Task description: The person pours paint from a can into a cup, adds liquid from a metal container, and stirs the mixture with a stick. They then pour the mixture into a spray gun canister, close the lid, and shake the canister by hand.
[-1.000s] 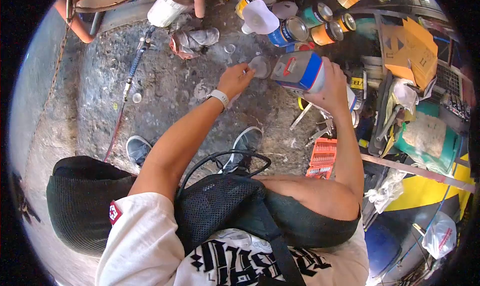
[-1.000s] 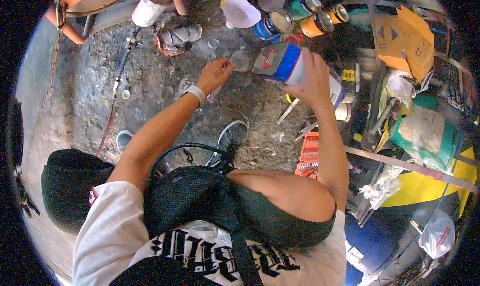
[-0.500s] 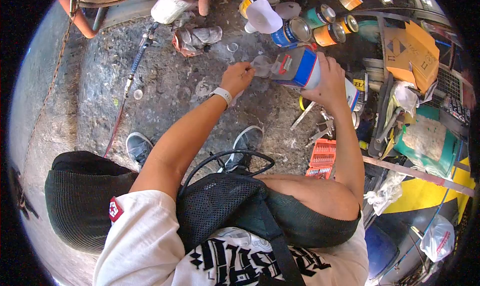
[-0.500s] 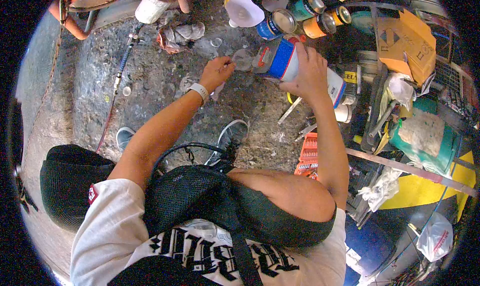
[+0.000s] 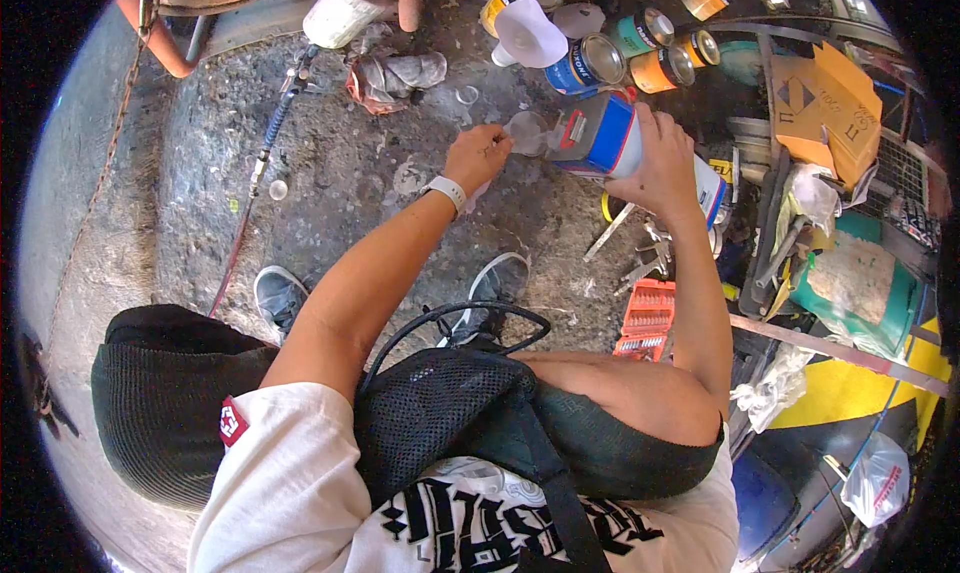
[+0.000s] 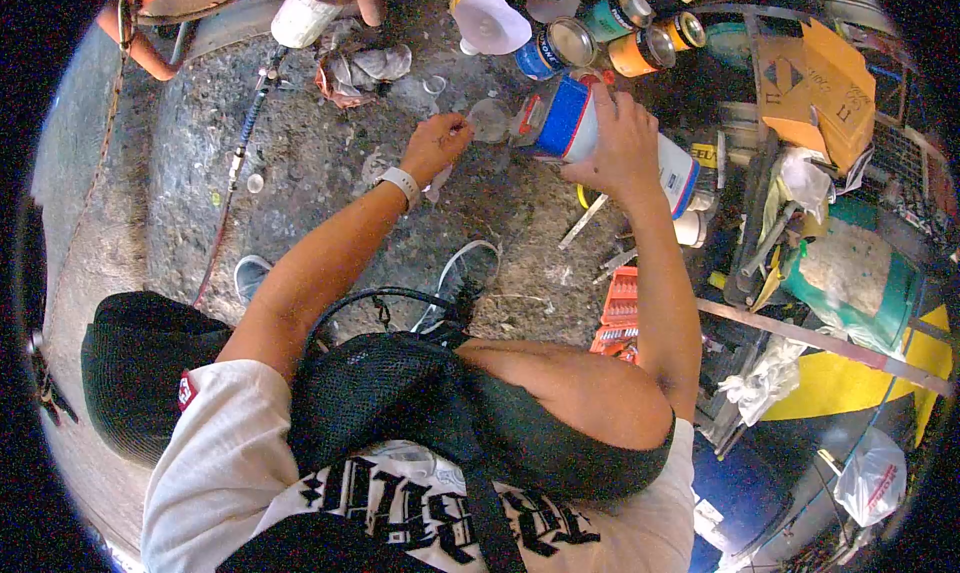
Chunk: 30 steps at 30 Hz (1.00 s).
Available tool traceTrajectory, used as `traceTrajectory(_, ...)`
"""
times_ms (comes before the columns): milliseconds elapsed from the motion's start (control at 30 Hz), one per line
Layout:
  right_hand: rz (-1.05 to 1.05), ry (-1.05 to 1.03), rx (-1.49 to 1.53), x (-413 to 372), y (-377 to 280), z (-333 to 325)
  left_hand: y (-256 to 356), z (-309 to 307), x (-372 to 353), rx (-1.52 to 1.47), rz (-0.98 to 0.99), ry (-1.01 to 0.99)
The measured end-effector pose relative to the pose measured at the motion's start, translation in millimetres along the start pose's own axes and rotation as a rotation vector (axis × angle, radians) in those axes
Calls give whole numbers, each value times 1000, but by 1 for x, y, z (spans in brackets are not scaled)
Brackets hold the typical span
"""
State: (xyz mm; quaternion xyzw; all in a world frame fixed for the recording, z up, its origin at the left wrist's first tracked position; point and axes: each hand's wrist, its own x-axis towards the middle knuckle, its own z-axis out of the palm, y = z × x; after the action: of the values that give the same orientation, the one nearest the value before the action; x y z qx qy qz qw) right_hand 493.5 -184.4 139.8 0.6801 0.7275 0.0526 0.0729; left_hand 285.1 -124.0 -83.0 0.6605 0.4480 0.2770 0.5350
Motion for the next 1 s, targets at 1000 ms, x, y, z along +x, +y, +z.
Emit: traceTrajectory(1000, 427, 306, 626, -98, 16, 38, -11, -34, -17, -321, -276, -113)
